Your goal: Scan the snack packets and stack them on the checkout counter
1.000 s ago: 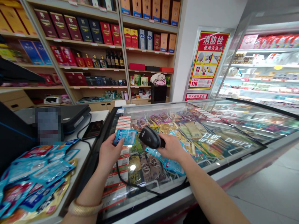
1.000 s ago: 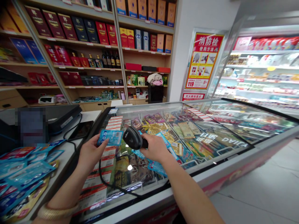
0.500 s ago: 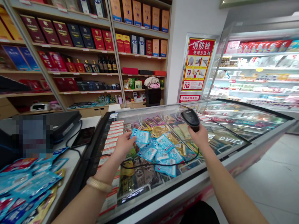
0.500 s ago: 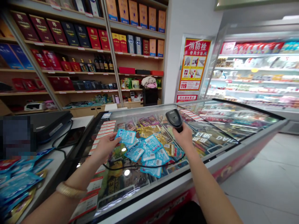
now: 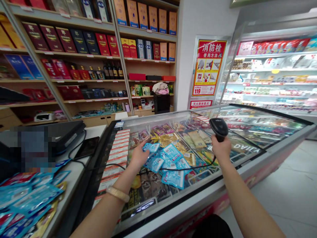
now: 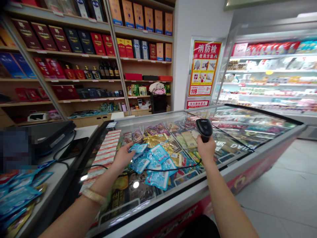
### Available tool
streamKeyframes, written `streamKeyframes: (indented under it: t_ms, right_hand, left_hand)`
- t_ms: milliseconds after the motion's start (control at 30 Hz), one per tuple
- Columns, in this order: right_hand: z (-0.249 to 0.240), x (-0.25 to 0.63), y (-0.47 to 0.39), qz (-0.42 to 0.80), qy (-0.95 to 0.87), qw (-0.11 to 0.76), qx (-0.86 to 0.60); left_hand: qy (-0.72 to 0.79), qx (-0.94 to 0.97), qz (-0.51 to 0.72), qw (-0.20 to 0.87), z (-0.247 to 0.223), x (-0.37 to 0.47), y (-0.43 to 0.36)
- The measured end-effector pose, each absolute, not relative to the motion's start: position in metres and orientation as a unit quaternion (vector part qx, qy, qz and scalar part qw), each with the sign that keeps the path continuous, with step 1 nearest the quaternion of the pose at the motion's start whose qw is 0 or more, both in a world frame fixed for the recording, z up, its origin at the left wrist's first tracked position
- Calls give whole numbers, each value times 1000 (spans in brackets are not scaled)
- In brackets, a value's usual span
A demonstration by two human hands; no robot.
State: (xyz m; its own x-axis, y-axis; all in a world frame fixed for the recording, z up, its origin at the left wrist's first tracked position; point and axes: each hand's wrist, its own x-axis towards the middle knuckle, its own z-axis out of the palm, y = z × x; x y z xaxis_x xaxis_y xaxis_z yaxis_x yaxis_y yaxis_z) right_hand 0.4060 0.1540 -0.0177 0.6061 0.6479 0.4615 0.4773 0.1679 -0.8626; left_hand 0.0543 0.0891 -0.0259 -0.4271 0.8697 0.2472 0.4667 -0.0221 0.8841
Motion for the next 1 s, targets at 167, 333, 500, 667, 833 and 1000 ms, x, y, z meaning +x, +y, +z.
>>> streamKeyframes:
  t_ms: [167, 333, 500, 667, 833, 1000]
  right_hand:
    - [-21, 404, 156, 60, -463, 618, -632]
    - [-15, 397, 152, 38, -486, 622, -613]
    - [-5, 381, 142, 40, -522, 620, -584]
    - [7, 340, 130, 33, -591, 593, -546]
    - [20, 287, 112, 46, -676, 563, -473]
    - [23, 250, 102, 61, -724, 555, -404]
  left_hand:
    - [685, 569, 430, 149, -30, 50, 83]
    - [650, 621, 427, 97, -26, 42, 72]
    - [644, 629, 436, 2, -10, 17, 31]
    - [691, 597, 401, -68, 6, -34, -13]
    - [776, 546, 277, -154, 13, -97, -54]
    - [891, 421, 21, -169, 24, -126, -101]
